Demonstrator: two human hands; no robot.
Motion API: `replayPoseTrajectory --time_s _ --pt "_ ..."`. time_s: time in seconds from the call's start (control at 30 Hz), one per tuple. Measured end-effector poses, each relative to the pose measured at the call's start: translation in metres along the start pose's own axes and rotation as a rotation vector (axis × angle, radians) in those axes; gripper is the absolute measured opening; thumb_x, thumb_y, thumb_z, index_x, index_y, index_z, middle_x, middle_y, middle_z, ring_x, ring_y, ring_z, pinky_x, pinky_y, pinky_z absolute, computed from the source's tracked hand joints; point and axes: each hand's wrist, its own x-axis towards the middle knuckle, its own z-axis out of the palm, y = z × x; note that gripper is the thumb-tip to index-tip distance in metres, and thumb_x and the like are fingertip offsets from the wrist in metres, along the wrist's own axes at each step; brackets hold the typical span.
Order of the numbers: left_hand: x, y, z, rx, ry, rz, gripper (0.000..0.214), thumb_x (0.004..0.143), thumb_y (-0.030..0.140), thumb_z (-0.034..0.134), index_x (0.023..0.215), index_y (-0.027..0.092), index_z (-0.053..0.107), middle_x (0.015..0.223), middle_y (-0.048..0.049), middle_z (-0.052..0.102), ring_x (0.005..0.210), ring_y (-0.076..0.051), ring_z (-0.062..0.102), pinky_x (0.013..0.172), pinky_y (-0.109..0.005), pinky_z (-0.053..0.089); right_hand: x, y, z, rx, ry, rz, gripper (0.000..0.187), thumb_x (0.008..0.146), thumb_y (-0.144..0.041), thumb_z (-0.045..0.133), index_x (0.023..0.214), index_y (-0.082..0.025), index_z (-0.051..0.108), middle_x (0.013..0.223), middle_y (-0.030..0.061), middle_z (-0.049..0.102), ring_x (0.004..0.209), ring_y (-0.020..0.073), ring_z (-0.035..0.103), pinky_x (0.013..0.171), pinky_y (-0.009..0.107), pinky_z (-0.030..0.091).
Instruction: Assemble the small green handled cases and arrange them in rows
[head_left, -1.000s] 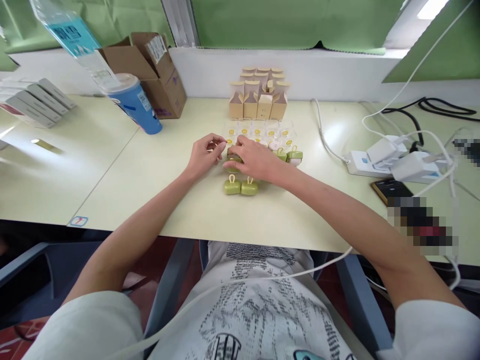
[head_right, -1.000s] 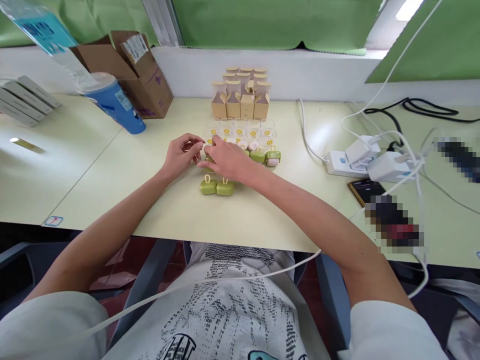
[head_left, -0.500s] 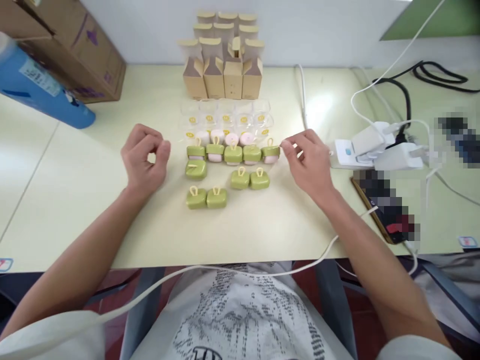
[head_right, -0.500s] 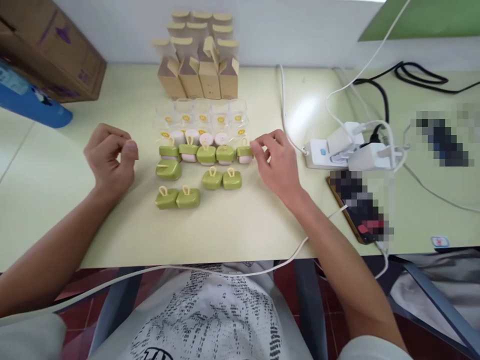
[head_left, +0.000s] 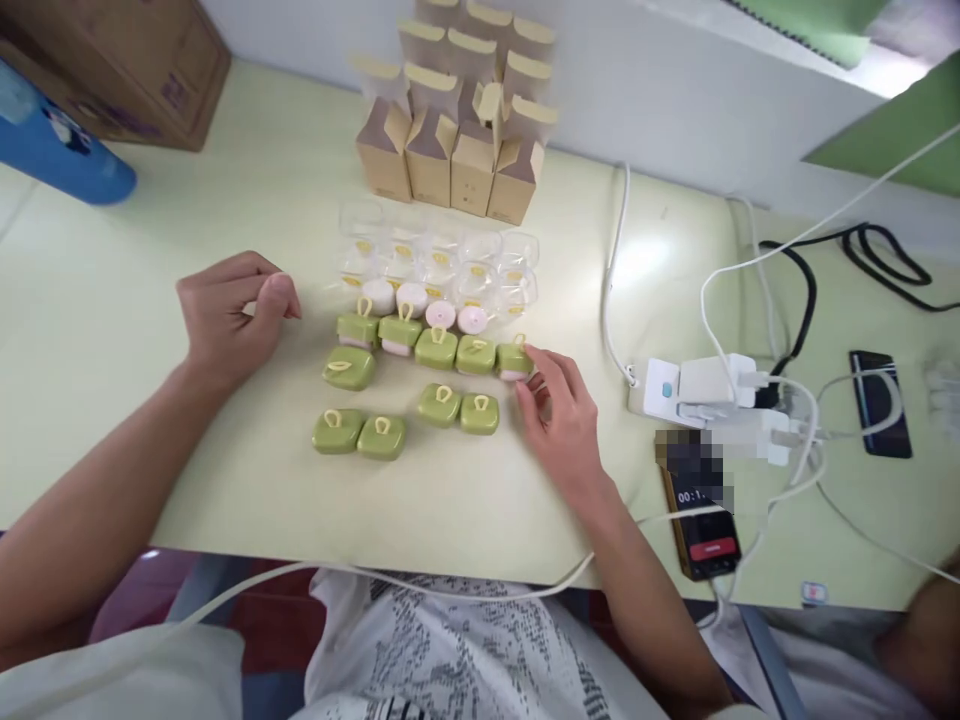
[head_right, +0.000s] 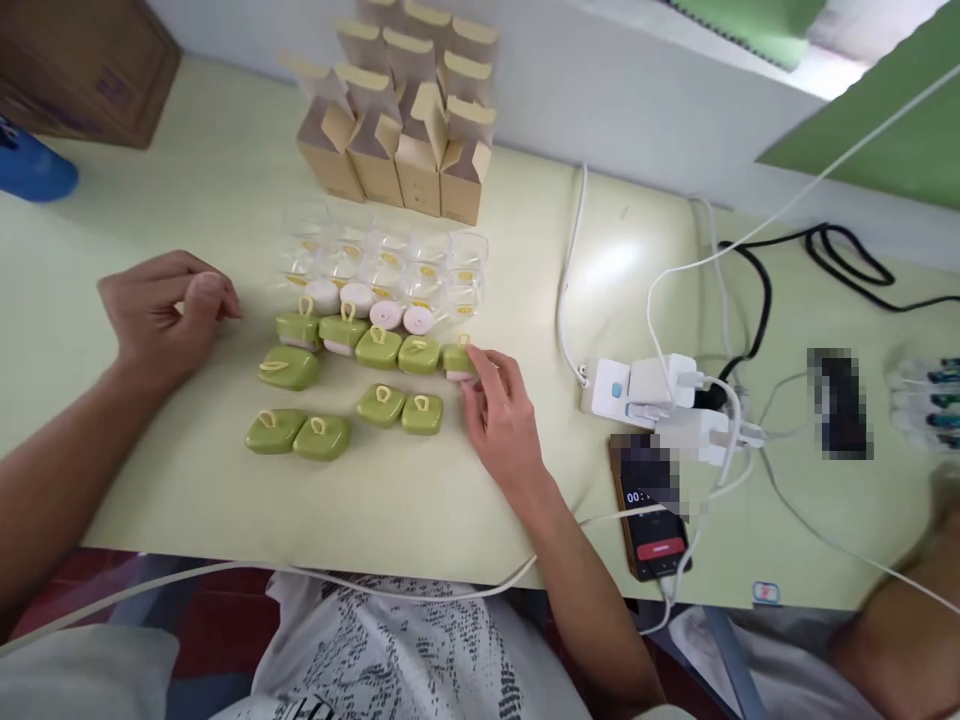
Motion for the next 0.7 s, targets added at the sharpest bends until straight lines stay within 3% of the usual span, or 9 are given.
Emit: replayPoseTrajectory --time_s 0.13,0.2,0.27,0.4,0.53,0.63,0.7 --pt "-0.007 0.002 0.002 0.051 -0.003 0.076 0.049 0.116 0.042 0.066 0.073 0.020 0.074 0.072 -0.0034 0.072 0.065 -0.012 0.062 0.060 -0.029 0.043 0.001 -0.002 0.001 -0.061 0.048 0.020 0.041 0.117 -0.024 0.066 0.158 -0.027 0.067 0.126 0.0113 0.079 0.081 0.0188 0.075 0.076 0.037 0.071" --pt "-0.010 0.008 0.002 0.023 0.018 0.102 0.026 0.112 0.034 0.070 0.091 0.021 0.077 0.077 -0.0014 0.073 0.061 -0.011 0.059 0.057 -0.027 0.045 0.001 -0.003 0.001 -0.087 0.023 0.082 0.039 0.116 -0.031 0.068 0.155 -0.028 0.070 0.118 0.0108 0.080 0.079 0.0224 0.075 0.076 0.042 0.072" --pt "-0.013 0.016 0.001 -0.013 -0.019 0.040 0.008 0.108 0.022 0.071 0.111 0.022 0.079 0.085 -0.0012 0.075 0.066 -0.011 0.064 0.060 -0.026 0.052 0.002 -0.003 0.001 -0.096 0.003 0.162 0.038 0.114 -0.041 0.070 0.151 -0.030 0.072 0.105 0.0081 0.079 0.077 0.0260 0.075 0.073 0.046 0.071" --pt "-0.020 0.028 -0.004 -0.053 -0.113 0.000 0.010 0.108 0.021 0.069 0.110 0.025 0.077 0.091 -0.0019 0.076 0.072 -0.014 0.069 0.063 -0.028 0.055 0.003 -0.001 0.000 -0.050 0.000 0.230 0.043 0.109 -0.049 0.074 0.148 -0.030 0.071 0.110 0.0077 0.082 0.076 0.0251 0.076 0.073 0.045 0.070" --pt "-0.021 0.023 -0.001 -0.067 -0.159 -0.008 0.013 0.109 0.029 0.066 0.103 0.024 0.076 0.088 -0.0037 0.077 0.069 -0.016 0.066 0.064 -0.031 0.054 0.006 0.004 0.004 0.057 0.036 0.289 0.055 0.107 -0.058 0.073 0.152 -0.027 0.066 0.111 0.0074 0.084 0.076 0.0228 0.076 0.073 0.041 0.067" --pt "-0.016 0.016 0.003 -0.117 -0.138 -0.095 0.018 0.110 0.035 0.067 0.098 0.024 0.075 0.091 -0.0039 0.078 0.072 -0.016 0.066 0.066 -0.031 0.053 0.007 0.008 0.004 0.096 0.124 0.315 0.044 0.112 -0.056 0.063 0.144 -0.026 0.070 0.104 0.0054 0.081 0.072 0.0218 0.076 0.071 0.039 0.066" --pt "-0.014 0.013 0.004 -0.174 -0.118 -0.159 0.023 0.112 0.037 0.065 0.096 0.024 0.075 0.085 -0.0022 0.075 0.069 -0.015 0.064 0.066 -0.031 0.051 0.009 0.008 -0.001 0.013 0.215 0.249 0.036 0.112 -0.051 0.060 0.133 -0.026 0.075 0.104 0.0068 0.081 0.074 0.0224 0.075 0.072 0.040 0.065"
